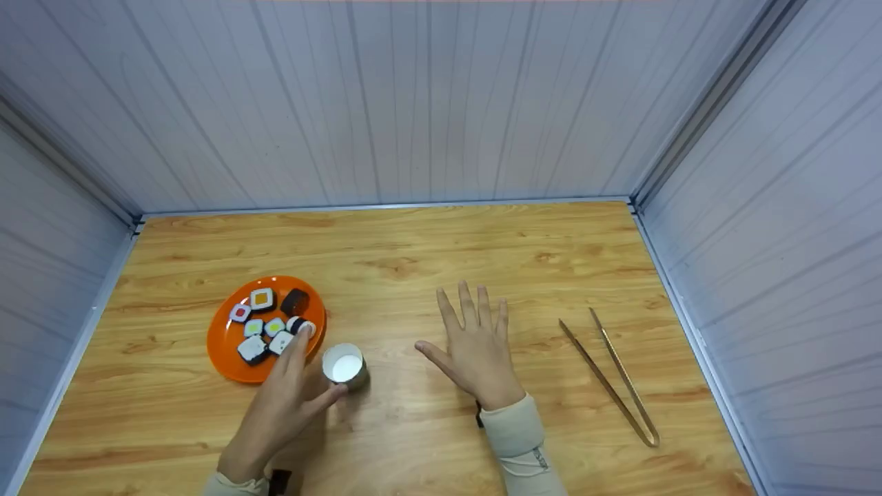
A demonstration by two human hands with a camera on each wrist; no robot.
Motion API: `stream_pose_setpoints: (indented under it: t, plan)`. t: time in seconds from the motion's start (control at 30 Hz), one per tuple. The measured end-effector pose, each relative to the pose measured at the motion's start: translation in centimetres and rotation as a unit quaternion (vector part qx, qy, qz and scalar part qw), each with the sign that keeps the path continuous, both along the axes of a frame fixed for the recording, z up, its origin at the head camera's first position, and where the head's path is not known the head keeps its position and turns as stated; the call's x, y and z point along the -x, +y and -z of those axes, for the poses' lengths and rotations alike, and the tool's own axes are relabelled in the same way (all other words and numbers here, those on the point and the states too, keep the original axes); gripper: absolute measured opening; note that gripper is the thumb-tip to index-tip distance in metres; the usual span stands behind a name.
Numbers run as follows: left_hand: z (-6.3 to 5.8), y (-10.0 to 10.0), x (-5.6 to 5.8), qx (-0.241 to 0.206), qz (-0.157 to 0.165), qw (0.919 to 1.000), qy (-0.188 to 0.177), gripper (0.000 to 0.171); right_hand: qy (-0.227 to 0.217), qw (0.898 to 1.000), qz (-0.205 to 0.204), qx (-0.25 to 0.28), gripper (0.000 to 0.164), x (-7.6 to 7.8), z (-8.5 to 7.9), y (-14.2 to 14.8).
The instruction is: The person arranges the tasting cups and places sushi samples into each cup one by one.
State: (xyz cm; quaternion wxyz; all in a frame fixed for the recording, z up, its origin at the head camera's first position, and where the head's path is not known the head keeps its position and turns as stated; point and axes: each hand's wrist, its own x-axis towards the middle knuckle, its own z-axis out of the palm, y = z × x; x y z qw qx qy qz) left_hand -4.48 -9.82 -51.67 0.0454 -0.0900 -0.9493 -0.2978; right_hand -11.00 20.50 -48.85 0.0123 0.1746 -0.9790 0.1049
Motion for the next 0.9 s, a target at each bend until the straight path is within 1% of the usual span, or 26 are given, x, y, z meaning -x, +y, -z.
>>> stream_pose_setpoints:
  t: [0.07,0.13,0.23,0.3,0.37,0.47,0.57,0.63,0.73,0.83,0.9]
  plan:
    - [0.5,0.6,-0.2,-0.032,-0.014,0.9993,-0.014,0.108,0.002,1.0,-0.002,0.0,0.087,0.0,-0.1,0.0]
    - [1.1,1.0,-0.3,-0.047,-0.025,0.9983,-0.024,0.109,0.001,1.0,-0.005,0.005,0.087,0.0,-0.2,-0.1]
    - [2.1,1.5,-0.3,-0.073,-0.042,0.996,-0.032,0.11,0.0,1.0,-0.006,0.01,0.087,0.0,-0.2,-0.1]
    - [2.7,1.8,-0.3,-0.099,-0.054,0.993,-0.035,0.111,-0.001,1.0,-0.008,0.012,0.086,-0.1,-0.2,-0.1]
    - [3.4,2.0,-0.4,-0.137,-0.071,0.9873,-0.037,0.111,0.0,1.0,-0.012,0.015,0.084,-0.1,-0.2,-0.2]
    - [4.4,2.5,-0.5,-0.197,-0.099,0.9743,-0.045,0.109,0.003,0.999,-0.024,0.023,0.082,-0.1,0.0,-0.5]
    - [5.4,3.1,-0.5,-0.238,-0.123,0.9617,-0.056,0.105,0.006,0.999,-0.036,0.032,0.079,-0.1,0.2,-0.9]
    - [5.9,3.4,-0.4,-0.245,-0.132,0.9584,-0.065,0.102,0.018,0.998,-0.043,0.039,0.077,-0.2,0.4,-1.2]
    - [6.3,3.7,-0.3,-0.237,-0.139,0.9585,-0.076,0.097,0.059,0.994,-0.066,0.059,0.068,-0.3,0.7,-1.7]
    - [6.6,3.8,0.0,-0.226,-0.144,0.9597,-0.083,0.093,0.116,0.985,-0.101,0.079,0.057,-0.3,1.0,-2.4]
    - [6.6,3.8,0.2,-0.219,-0.146,0.9615,-0.081,0.091,0.145,0.977,-0.125,0.091,0.051,-0.3,1.3,-2.9]
